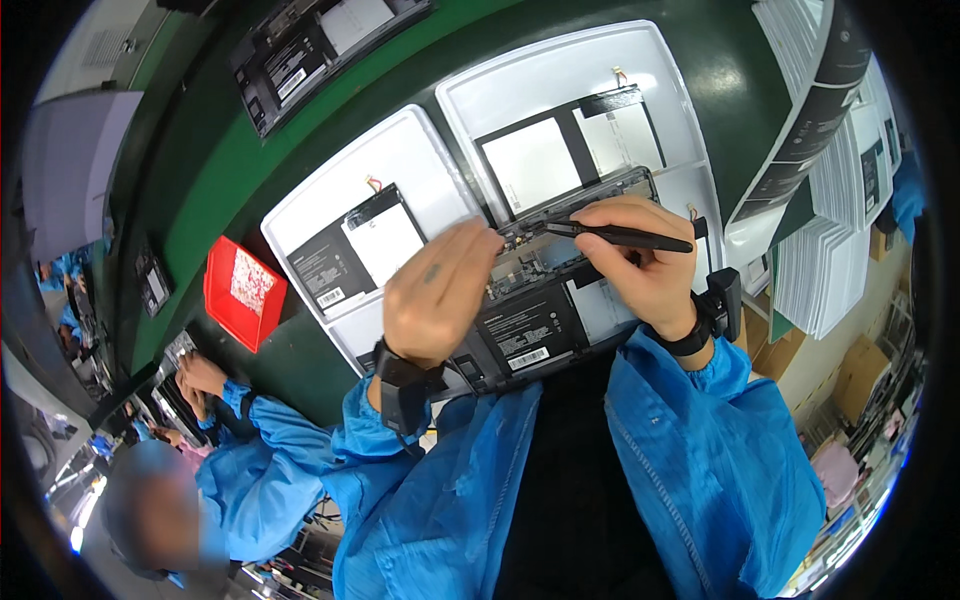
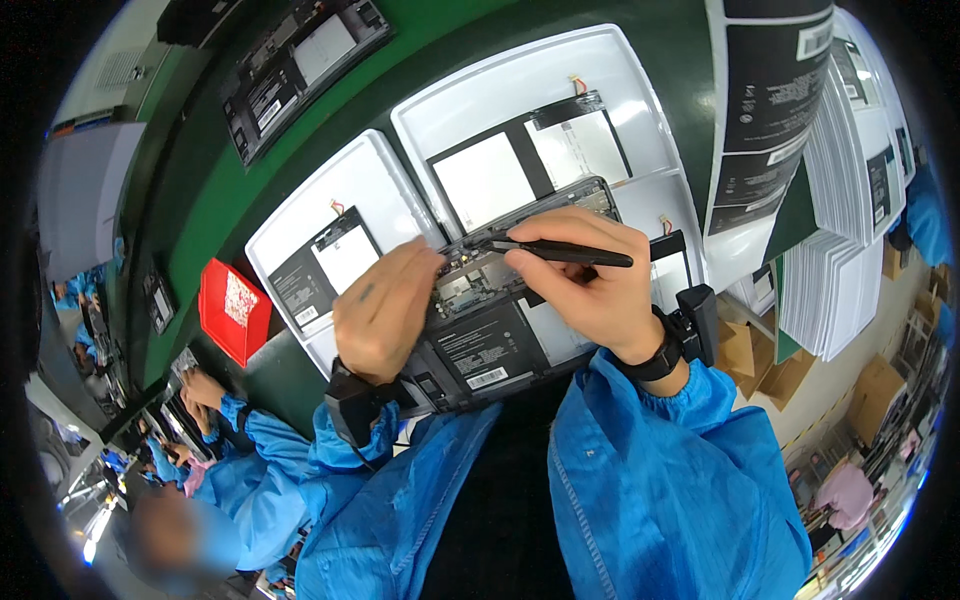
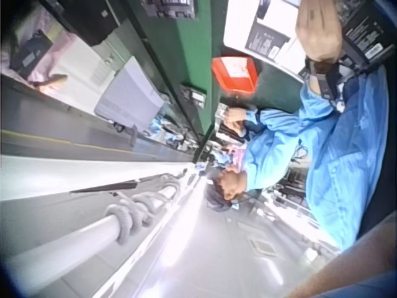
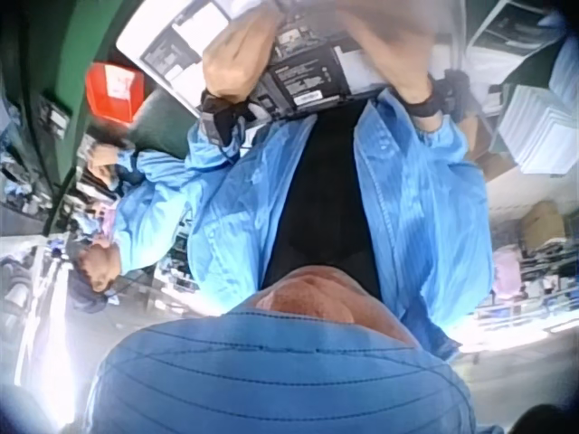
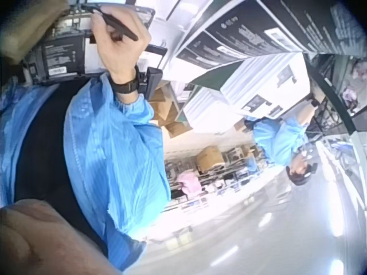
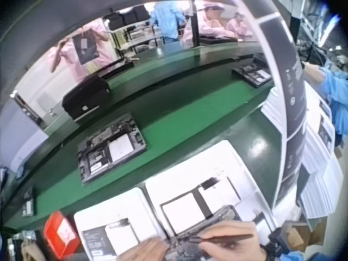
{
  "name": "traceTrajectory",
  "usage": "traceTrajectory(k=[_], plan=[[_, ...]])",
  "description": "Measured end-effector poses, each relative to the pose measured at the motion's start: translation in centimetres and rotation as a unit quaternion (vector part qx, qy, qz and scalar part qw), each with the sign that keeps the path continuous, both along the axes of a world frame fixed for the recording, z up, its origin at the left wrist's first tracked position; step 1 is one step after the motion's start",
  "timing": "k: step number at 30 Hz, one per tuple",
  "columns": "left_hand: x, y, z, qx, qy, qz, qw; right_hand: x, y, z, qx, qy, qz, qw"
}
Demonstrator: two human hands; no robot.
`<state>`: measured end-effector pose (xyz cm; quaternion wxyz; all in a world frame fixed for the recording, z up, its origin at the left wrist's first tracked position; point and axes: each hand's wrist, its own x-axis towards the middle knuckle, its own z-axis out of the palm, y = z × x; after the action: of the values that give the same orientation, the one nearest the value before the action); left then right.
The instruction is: Assembling laptop components and applying labels on a factory assembly line.
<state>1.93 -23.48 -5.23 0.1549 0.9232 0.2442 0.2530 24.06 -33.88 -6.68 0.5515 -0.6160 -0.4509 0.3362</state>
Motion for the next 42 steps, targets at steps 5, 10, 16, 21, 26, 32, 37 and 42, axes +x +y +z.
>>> traceTrajectory(k=[5,10,16,21,26,32,37,42], plan=[[-7.6,0.7,2.7,0.038,0.130,0.303,0.943,-0.3,0.4,-0.1,-0.007,-0.005,0.014,1.000],[-16.3,3.0,2.9,0.113,0.069,0.481,0.867,-0.3,0.2,-0.3,-0.003,-0.003,0.000,1.000],[-19.3,3.1,1.4,0.076,0.167,0.523,0.832,-0.4,0.3,-0.1,-0.031,-0.009,-0.002,0.999],[-8.5,1.3,2.1,0.031,0.064,0.363,0.929,-0.4,0.4,0.1,-0.037,-0.030,-0.002,0.999],[-0.4,-0.7,1.2,-0.076,-0.028,0.151,0.985,-0.7,0.5,0.4,-0.050,-0.026,-0.006,0.998],[2.1,-0.9,-1.2,-0.112,-0.060,0.077,0.989,-0.8,0.6,0.8,-0.082,0.018,-0.013,0.996],[2.5,-0.8,-1.4,-0.137,-0.070,0.068,0.986,-0.8,0.6,0.6,-0.100,0.076,-0.028,0.992],[2.8,-1.3,-0.9,-0.154,-0.058,0.090,0.982,-0.9,0.6,0.2,-0.099,0.070,-0.032,0.992]])
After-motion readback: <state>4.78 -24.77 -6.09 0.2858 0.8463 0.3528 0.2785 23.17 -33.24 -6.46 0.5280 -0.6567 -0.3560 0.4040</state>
